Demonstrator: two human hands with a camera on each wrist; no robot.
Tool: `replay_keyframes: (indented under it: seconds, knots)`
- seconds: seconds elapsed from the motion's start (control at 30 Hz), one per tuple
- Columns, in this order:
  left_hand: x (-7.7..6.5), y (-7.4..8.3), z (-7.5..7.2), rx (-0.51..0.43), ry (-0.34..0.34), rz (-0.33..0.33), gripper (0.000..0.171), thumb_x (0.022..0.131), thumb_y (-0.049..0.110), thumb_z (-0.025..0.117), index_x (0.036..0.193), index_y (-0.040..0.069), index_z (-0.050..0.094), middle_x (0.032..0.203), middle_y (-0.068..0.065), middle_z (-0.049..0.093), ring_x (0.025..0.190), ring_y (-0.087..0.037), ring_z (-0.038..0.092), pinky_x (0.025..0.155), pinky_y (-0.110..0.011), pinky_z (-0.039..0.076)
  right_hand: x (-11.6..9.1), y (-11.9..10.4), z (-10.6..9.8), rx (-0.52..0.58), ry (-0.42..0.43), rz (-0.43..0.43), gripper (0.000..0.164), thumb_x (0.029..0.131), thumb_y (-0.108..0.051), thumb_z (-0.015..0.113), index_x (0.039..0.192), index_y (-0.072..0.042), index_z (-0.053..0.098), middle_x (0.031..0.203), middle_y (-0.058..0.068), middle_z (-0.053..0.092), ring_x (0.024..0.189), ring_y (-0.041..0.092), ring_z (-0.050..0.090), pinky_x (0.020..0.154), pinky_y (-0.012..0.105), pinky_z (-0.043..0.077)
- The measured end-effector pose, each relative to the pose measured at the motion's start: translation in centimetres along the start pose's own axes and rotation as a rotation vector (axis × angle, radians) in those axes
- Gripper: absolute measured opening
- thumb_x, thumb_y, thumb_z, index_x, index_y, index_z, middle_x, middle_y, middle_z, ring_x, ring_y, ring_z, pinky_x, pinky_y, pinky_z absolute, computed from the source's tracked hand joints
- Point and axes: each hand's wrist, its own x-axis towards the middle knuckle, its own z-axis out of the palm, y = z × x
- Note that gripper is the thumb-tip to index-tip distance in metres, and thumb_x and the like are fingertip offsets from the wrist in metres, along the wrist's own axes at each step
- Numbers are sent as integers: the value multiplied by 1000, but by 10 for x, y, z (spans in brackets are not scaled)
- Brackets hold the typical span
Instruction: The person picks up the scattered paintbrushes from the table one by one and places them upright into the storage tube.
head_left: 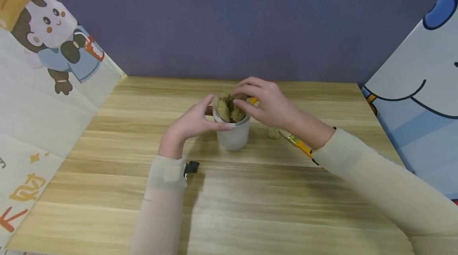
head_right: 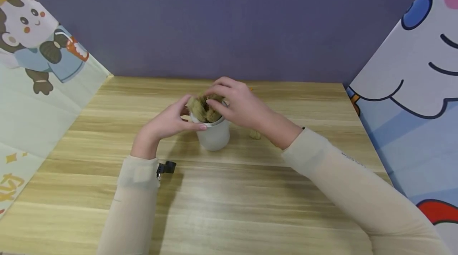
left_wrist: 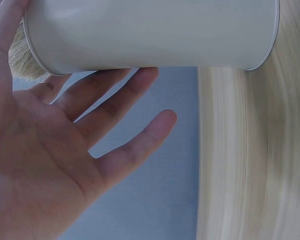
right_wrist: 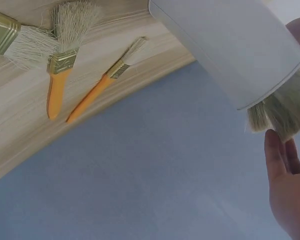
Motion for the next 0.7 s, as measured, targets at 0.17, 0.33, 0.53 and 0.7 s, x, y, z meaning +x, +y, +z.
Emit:
replay_keyframes:
  seconds: [0.17,0.33,0.53,0.7]
  knots:
    - [0,-2,1,8,16,-2,92,82,49,92,157,35,40,157,3,54,145,-27,53,117,-57,47,-6,-3,0,-67,38,44,15,100,-14,75,111,-3,80,116,12,76,101,26,76,82,41,65]
    - [0,-1,1,4,4,0,93,82,50,92,157,37,40,157,4,54,146,-26,53,116,-57,48,-18,-14,7,-233,40,-9,27,98,-25,80,112,-2,79,118,16,77,101,29,78,80,39,66]
    - [0,-2,1,-1,11,0,87,82,49,92,153,38,42,154,5,55,146,-25,53,116,-58,48,-22,-20,13,-372,66,-110,47,91,-34,87,119,3,77,120,20,76,104,32,78,82,39,67]
    - [1,-3,2,-5,6,12,86,83,46,91,153,36,43,152,2,57,144,-27,55,114,-57,49,-24,-20,13,-456,44,-150,56,91,-38,87,125,4,75,124,21,75,105,32,79,78,39,67]
